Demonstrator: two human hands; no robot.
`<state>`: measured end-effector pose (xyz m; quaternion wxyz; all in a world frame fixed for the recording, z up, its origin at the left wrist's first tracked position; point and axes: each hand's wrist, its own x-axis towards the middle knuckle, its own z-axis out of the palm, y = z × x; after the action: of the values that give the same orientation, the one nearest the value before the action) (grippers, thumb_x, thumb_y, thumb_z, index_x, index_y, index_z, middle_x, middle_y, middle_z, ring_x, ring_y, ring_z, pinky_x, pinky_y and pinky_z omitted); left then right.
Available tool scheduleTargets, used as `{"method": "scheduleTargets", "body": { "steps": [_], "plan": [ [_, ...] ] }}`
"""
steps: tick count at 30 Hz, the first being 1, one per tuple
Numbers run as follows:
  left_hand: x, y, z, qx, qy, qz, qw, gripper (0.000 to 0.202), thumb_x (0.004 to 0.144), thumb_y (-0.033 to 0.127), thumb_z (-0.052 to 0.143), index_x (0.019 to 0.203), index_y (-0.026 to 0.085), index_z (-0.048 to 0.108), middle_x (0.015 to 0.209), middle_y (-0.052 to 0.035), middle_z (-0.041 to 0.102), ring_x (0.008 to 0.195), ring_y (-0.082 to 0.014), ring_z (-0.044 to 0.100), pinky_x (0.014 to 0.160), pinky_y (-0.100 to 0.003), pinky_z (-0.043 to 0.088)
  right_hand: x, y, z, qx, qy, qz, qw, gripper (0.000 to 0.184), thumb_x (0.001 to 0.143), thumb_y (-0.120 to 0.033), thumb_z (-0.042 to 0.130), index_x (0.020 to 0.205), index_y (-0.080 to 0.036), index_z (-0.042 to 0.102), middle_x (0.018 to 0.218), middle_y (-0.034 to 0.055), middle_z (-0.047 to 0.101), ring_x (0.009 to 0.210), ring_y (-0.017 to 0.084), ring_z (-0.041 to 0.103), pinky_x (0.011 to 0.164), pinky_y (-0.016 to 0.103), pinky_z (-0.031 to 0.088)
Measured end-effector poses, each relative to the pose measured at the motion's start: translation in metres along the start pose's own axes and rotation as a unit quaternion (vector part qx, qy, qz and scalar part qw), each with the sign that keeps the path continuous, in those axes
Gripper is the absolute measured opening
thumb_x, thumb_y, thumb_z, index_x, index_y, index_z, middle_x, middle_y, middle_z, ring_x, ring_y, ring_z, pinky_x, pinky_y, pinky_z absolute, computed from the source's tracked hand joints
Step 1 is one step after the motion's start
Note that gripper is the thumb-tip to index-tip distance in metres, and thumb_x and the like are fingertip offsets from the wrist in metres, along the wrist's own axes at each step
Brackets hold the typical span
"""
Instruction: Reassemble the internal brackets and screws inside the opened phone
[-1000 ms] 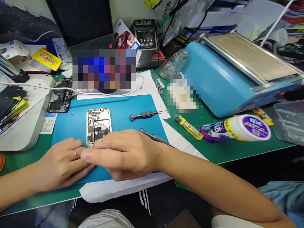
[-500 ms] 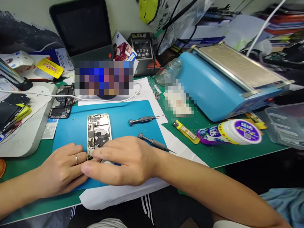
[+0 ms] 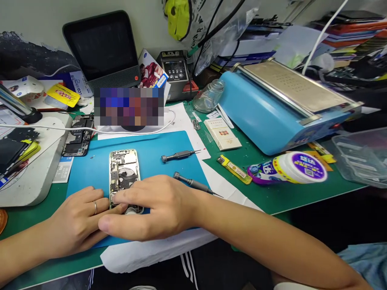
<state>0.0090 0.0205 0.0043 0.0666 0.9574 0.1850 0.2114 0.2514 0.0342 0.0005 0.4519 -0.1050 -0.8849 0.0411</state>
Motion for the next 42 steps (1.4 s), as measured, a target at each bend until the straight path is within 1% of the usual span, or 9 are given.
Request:
{"method": "scheduleTargets", "body": {
  "steps": [3, 9, 13, 16, 21, 26, 30, 35, 42],
  "plan": [
    [0.000, -0.001, 0.001, -0.002, 0.001, 0.004, 1.000, 0.025, 0.107, 0.021, 0.045, 0.119, 0.010, 0.064, 0.074, -0.0030, 0.064, 0.064, -0.0194, 0.047, 0.054, -0.035, 0.030, 0.001, -0.001, -0.001, 0.000, 0.004, 0.017, 1.000, 0.022, 0.096, -0.016, 0.059, 0.118, -0.022, 0.055, 0.098, 0.0054, 0.077, 0.067, 0.013, 0.068, 0.057, 0.025, 0.052],
    [-0.001, 0.000, 0.001, -0.002, 0.001, 0.004, 1.000, 0.023, 0.105, 0.021, 0.049, 0.117, 0.011, 0.065, 0.071, -0.0019, 0.061, 0.065, -0.0199, 0.046, 0.055, -0.036, 0.028, 0.002, 0.002, -0.003, 0.035, -0.028, -0.005, 0.999, 0.029, 0.093, -0.010, 0.057, 0.121, -0.017, 0.053, 0.097, 0.0082, 0.076, 0.072, 0.014, 0.070, 0.059, 0.026, 0.054],
    [-0.001, 0.001, 0.001, -0.006, 0.000, -0.006, 1.000, 0.019, 0.103, 0.017, 0.054, 0.116, 0.012, 0.066, 0.072, -0.0013, 0.063, 0.065, -0.0193, 0.047, 0.057, -0.036, 0.028, -0.001, 0.005, -0.001, 0.103, -0.043, 0.050, 0.992, 0.032, 0.096, -0.008, 0.052, 0.128, -0.012, 0.049, 0.089, 0.0059, 0.075, 0.076, 0.014, 0.071, 0.069, 0.025, 0.059],
    [-0.001, 0.001, 0.001, -0.012, -0.007, -0.012, 1.000, 0.021, 0.102, 0.018, 0.055, 0.119, 0.012, 0.066, 0.076, -0.0021, 0.066, 0.067, -0.0189, 0.051, 0.058, -0.036, 0.030, -0.003, 0.005, -0.002, 0.155, -0.040, 0.095, 0.983, 0.036, 0.096, -0.007, 0.055, 0.131, -0.012, 0.047, 0.094, 0.0073, 0.075, 0.080, 0.014, 0.072, 0.074, 0.025, 0.062],
    [0.000, 0.001, 0.000, -0.007, -0.011, -0.009, 1.000, 0.022, 0.104, 0.018, 0.054, 0.119, 0.010, 0.067, 0.072, -0.0012, 0.063, 0.067, -0.0178, 0.051, 0.058, -0.034, 0.032, -0.001, 0.003, -0.008, 0.185, -0.064, 0.162, 0.967, 0.021, 0.095, -0.006, 0.056, 0.115, -0.012, 0.058, 0.097, 0.0082, 0.075, 0.091, 0.011, 0.073, 0.086, 0.021, 0.062],
    [0.001, 0.001, -0.002, -0.005, -0.009, -0.006, 1.000, 0.022, 0.104, 0.019, 0.053, 0.118, 0.010, 0.066, 0.070, -0.0003, 0.060, 0.066, -0.0177, 0.050, 0.058, -0.034, 0.031, -0.003, 0.004, -0.006, 0.188, -0.034, 0.141, 0.971, 0.030, 0.093, -0.004, 0.057, 0.123, -0.011, 0.054, 0.103, 0.0108, 0.075, 0.091, 0.012, 0.073, 0.084, 0.023, 0.063],
    [0.000, 0.001, 0.000, -0.006, -0.011, -0.004, 1.000, 0.023, 0.104, 0.017, 0.054, 0.121, 0.009, 0.065, 0.070, -0.0001, 0.060, 0.066, -0.0177, 0.049, 0.058, -0.035, 0.029, -0.007, 0.005, -0.003, 0.180, -0.051, 0.129, 0.974, 0.031, 0.094, -0.005, 0.057, 0.125, -0.011, 0.054, 0.108, 0.0115, 0.076, 0.090, 0.012, 0.073, 0.083, 0.023, 0.062],
    [0.000, 0.000, 0.001, -0.002, -0.012, 0.003, 1.000, 0.023, 0.103, 0.017, 0.054, 0.122, 0.009, 0.065, 0.071, -0.0005, 0.061, 0.066, -0.0179, 0.048, 0.059, -0.034, 0.028, -0.007, 0.006, -0.002, 0.185, -0.043, 0.125, 0.974, 0.037, 0.095, -0.006, 0.056, 0.131, -0.012, 0.050, 0.105, 0.0097, 0.075, 0.090, 0.012, 0.073, 0.083, 0.025, 0.063],
    [0.000, 0.001, 0.000, 0.001, -0.013, -0.002, 1.000, 0.023, 0.102, 0.016, 0.055, 0.121, 0.009, 0.065, 0.070, -0.0003, 0.060, 0.065, -0.0173, 0.049, 0.058, -0.034, 0.029, -0.006, 0.005, -0.004, 0.172, -0.054, 0.128, 0.975, 0.031, 0.095, -0.006, 0.056, 0.126, -0.010, 0.055, 0.105, 0.0107, 0.076, 0.088, 0.013, 0.072, 0.081, 0.025, 0.062]
  ]
}}
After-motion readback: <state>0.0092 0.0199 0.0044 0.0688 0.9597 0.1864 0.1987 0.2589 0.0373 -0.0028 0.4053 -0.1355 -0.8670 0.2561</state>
